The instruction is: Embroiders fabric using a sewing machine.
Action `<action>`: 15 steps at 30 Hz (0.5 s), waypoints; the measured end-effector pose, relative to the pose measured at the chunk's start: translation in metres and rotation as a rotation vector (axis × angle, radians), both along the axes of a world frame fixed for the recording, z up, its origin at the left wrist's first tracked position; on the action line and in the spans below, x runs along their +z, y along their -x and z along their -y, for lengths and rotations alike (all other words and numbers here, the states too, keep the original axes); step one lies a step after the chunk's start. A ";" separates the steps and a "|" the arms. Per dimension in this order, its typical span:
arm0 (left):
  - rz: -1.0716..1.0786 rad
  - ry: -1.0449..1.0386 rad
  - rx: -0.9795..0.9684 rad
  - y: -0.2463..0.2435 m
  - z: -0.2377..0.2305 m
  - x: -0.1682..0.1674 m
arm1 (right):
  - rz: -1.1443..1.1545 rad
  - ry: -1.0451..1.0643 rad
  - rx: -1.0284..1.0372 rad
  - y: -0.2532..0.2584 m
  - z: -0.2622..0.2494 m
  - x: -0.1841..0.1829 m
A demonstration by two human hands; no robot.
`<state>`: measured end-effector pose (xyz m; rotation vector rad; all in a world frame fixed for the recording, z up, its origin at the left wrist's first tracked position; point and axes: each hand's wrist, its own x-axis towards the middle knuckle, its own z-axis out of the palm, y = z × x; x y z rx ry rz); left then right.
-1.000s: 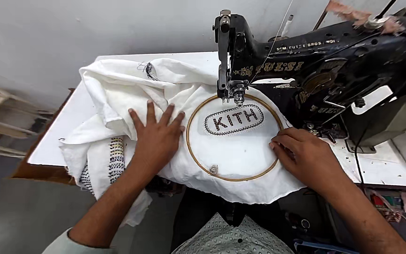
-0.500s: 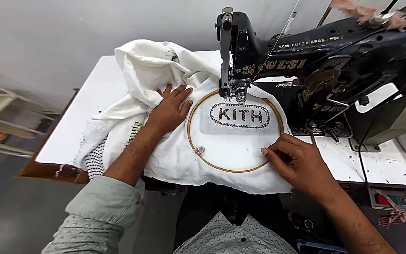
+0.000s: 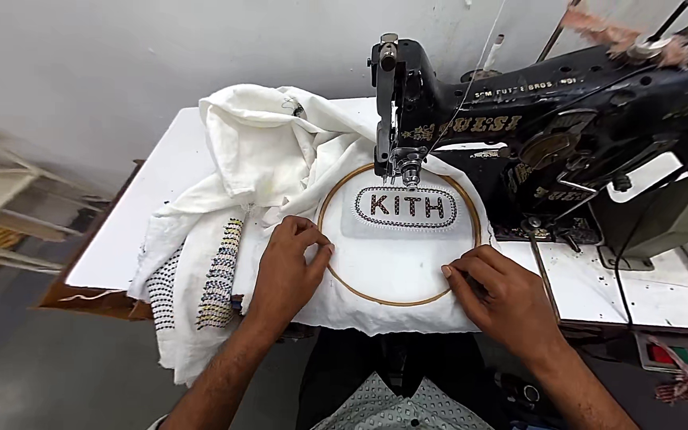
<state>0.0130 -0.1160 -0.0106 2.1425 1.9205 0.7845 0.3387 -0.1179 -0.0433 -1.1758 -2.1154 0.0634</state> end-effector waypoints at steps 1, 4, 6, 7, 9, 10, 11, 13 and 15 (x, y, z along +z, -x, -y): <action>0.086 -0.013 -0.012 0.003 -0.003 0.000 | -0.005 -0.003 0.005 -0.001 0.000 -0.001; 0.534 -0.002 0.073 0.027 -0.015 0.015 | -0.045 -0.013 0.020 -0.004 0.003 -0.002; 0.617 -0.146 0.235 0.051 -0.021 0.025 | -0.117 -0.028 0.034 -0.006 0.005 -0.003; 0.509 -0.248 0.304 0.062 -0.020 0.029 | -0.179 -0.042 0.053 -0.007 0.006 -0.002; 0.216 -0.389 0.353 0.071 -0.012 0.039 | -0.352 -0.061 0.100 -0.006 0.006 0.002; 0.107 -0.437 0.354 0.067 -0.006 0.041 | -0.443 -0.066 0.111 -0.003 0.009 0.007; 0.033 -0.465 0.329 0.059 0.001 0.039 | -0.519 -0.081 0.111 0.001 0.014 0.015; -0.044 -0.465 0.213 0.042 0.014 0.025 | -0.602 -0.128 0.122 0.010 0.031 0.044; -0.094 -0.440 0.131 0.027 0.017 0.005 | -0.585 -0.153 0.170 0.013 0.054 0.084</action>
